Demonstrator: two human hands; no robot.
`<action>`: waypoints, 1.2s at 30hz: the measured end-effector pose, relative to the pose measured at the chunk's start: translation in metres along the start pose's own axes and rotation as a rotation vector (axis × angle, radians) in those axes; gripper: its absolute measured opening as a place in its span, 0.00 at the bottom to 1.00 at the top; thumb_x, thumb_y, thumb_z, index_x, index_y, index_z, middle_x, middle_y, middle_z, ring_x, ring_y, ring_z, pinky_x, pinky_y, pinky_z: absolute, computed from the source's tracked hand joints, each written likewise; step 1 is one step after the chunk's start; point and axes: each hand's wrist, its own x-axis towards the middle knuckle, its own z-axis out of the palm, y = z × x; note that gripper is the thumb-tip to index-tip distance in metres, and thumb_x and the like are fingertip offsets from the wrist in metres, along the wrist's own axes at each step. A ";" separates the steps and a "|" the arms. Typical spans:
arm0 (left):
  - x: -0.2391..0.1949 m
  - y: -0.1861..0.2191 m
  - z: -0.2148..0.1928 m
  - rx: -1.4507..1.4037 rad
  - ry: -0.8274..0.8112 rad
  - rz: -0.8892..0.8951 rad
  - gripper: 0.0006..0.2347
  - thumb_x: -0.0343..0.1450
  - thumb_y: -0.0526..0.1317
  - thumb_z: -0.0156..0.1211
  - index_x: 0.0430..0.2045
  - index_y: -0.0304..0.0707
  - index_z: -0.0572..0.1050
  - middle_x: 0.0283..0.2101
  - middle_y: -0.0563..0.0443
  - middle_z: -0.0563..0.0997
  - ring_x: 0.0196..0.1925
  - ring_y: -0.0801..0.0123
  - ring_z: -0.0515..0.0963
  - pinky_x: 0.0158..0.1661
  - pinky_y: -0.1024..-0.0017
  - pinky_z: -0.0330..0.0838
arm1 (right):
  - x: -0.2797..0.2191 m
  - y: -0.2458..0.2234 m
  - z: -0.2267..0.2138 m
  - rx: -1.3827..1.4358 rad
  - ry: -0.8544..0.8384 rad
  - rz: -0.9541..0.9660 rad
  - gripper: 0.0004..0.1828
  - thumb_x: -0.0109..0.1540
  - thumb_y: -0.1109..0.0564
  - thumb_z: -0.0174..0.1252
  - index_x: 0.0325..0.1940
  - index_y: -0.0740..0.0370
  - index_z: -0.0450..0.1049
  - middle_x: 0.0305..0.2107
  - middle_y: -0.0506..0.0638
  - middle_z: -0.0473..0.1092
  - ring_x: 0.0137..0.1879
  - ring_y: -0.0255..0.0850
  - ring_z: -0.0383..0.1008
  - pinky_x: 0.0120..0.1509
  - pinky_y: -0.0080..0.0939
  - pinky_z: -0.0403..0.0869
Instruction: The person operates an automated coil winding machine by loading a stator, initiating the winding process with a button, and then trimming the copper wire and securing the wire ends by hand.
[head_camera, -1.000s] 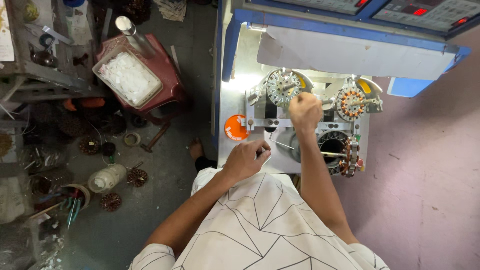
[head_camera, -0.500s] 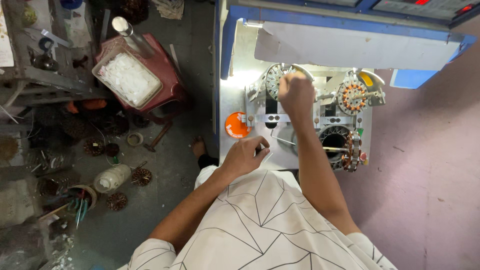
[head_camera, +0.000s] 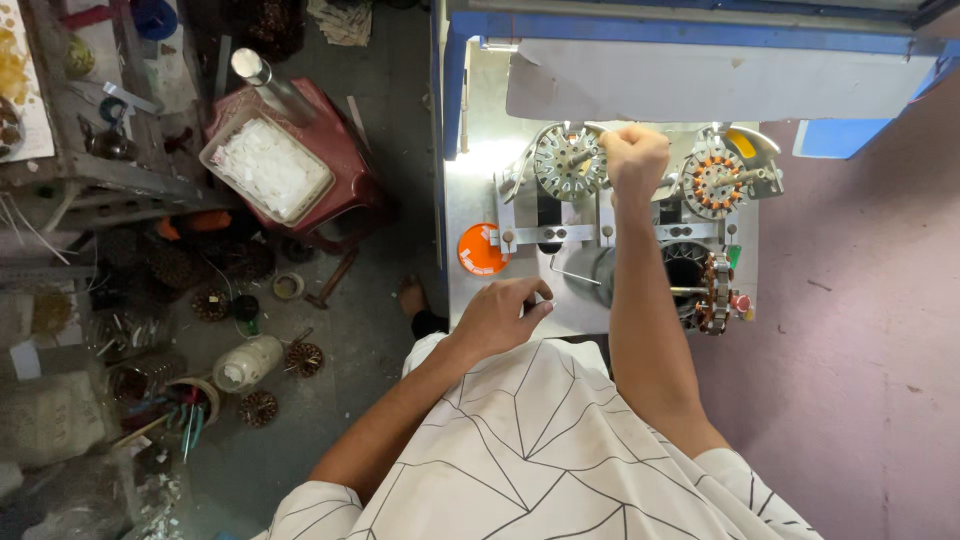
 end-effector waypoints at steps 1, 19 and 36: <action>0.001 0.000 -0.001 -0.007 -0.007 0.017 0.09 0.70 0.42 0.62 0.36 0.35 0.78 0.29 0.42 0.82 0.33 0.54 0.83 0.37 0.59 0.74 | -0.005 0.003 -0.004 0.110 -0.035 0.150 0.05 0.57 0.59 0.64 0.27 0.61 0.81 0.22 0.53 0.75 0.27 0.33 0.74 0.33 0.37 0.71; 0.062 -0.088 0.075 0.016 0.097 -0.127 0.09 0.67 0.40 0.64 0.32 0.31 0.80 0.30 0.41 0.85 0.33 0.57 0.85 0.38 0.63 0.78 | -0.163 0.117 0.009 -0.267 -0.363 -0.460 0.07 0.58 0.61 0.60 0.40 0.63 0.72 0.39 0.59 0.69 0.40 0.62 0.75 0.43 0.61 0.73; 0.155 -0.131 0.124 -1.030 0.242 -0.557 0.07 0.71 0.35 0.64 0.36 0.28 0.77 0.32 0.42 0.84 0.28 0.64 0.83 0.28 0.70 0.78 | -0.184 0.090 -0.031 0.700 -0.155 -0.345 0.14 0.59 0.70 0.61 0.49 0.70 0.74 0.49 0.57 0.72 0.53 0.43 0.76 0.54 0.36 0.77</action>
